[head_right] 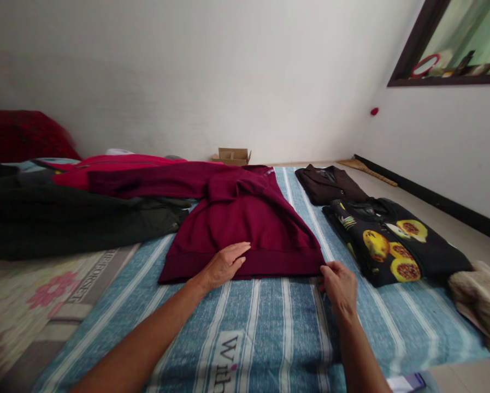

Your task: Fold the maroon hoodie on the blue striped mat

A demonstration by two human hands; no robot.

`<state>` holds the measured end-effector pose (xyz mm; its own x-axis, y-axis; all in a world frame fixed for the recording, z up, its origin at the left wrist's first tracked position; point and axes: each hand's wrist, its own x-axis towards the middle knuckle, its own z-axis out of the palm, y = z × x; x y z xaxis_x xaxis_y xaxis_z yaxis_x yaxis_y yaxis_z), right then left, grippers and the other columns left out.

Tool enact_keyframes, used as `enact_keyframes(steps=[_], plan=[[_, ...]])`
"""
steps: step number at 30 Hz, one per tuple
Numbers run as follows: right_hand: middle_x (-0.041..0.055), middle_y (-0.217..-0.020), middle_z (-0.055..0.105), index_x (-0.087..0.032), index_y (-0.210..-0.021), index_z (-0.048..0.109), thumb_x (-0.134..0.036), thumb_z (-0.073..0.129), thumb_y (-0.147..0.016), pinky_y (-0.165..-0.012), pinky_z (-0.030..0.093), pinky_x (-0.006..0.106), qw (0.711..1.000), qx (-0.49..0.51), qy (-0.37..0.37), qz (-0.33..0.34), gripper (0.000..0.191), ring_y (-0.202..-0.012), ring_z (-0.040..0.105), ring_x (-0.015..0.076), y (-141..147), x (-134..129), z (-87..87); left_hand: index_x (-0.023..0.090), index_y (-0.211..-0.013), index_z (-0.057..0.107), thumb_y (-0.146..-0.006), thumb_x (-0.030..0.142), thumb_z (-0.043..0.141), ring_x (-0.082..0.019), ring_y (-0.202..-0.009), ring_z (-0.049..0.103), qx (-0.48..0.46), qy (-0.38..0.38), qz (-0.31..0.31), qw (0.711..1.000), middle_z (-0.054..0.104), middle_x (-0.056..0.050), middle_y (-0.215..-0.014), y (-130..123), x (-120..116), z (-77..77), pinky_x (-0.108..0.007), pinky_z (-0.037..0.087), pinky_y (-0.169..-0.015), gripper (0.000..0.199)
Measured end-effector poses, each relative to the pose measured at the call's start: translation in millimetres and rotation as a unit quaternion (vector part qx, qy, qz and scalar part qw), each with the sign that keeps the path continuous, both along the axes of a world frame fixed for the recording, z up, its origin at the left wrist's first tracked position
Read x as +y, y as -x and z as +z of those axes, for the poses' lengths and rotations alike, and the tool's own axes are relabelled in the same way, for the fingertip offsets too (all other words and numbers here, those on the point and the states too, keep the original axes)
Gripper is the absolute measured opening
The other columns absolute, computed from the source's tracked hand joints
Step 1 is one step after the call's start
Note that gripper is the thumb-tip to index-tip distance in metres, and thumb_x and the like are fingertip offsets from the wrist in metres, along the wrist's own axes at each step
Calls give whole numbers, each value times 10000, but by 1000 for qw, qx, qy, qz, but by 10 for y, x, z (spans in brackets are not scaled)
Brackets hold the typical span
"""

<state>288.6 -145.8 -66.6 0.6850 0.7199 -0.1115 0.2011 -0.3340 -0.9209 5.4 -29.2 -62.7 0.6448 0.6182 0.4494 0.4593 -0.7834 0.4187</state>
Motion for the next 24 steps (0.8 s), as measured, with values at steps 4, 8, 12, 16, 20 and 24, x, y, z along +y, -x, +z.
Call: enact_keyframes(steps=[4, 8, 12, 16, 20, 24], plan=[[-11, -454, 575, -163, -697, 576, -347, 548, -641, -333, 306, 202, 998, 18, 56, 30, 194, -350, 506, 125, -67, -12, 37, 144, -1093, 635, -836, 141, 428, -158, -1052, 608, -62, 24, 3, 998, 670, -84, -1107, 44, -17, 76, -322, 473, -957, 330], [-19, -456, 562, -173, -688, 553, -349, 555, -629, -322, 263, 192, 995, 52, 59, 56, 186, -340, 485, 108, -92, -12, 73, 150, -1035, 664, -842, 223, 455, -168, -975, 642, -107, 48, 71, 991, 691, -72, -1056, 216, -56, 230, -310, 485, -929, 293], [-23, -458, 558, -173, -698, 549, -357, 563, -624, -321, 260, 184, 994, 64, 62, 66, 198, -341, 470, 97, -93, -24, 88, 170, -998, 674, -834, 304, 463, -179, -933, 648, -140, 57, 211, 966, 703, -50, -1014, 545, -41, 336, -300, 485, -897, 299], [-25, -468, 557, -176, -718, 549, -366, 563, -635, -322, 259, 180, 993, 63, 63, 76, 208, -350, 469, 95, -93, -49, 82, 169, -931, 685, -804, 319, 452, -185, -865, 655, -145, 42, 381, 912, 716, -46, -935, 915, 23, 350, -269, 481, -839, 305], [-22, -479, 559, -175, -746, 554, -378, 553, -652, -330, 271, 188, 993, 51, 64, 90, 223, -357, 475, 100, -104, -61, 64, 151, -871, 693, -751, 280, 464, -211, -810, 654, -101, 59, 494, 862, 717, -68, -853, 1144, 80, 329, -272, 475, -771, 290], [-14, -481, 564, -166, -794, 587, -369, 517, -675, -354, 307, 209, 990, 16, 96, 105, 246, -370, 497, 118, -131, -54, 43, 148, -868, 697, -731, 265, 467, -234, -804, 646, -43, 91, 533, 840, 713, -92, -846, 1208, 109, 313, -286, 463, -733, 292]])
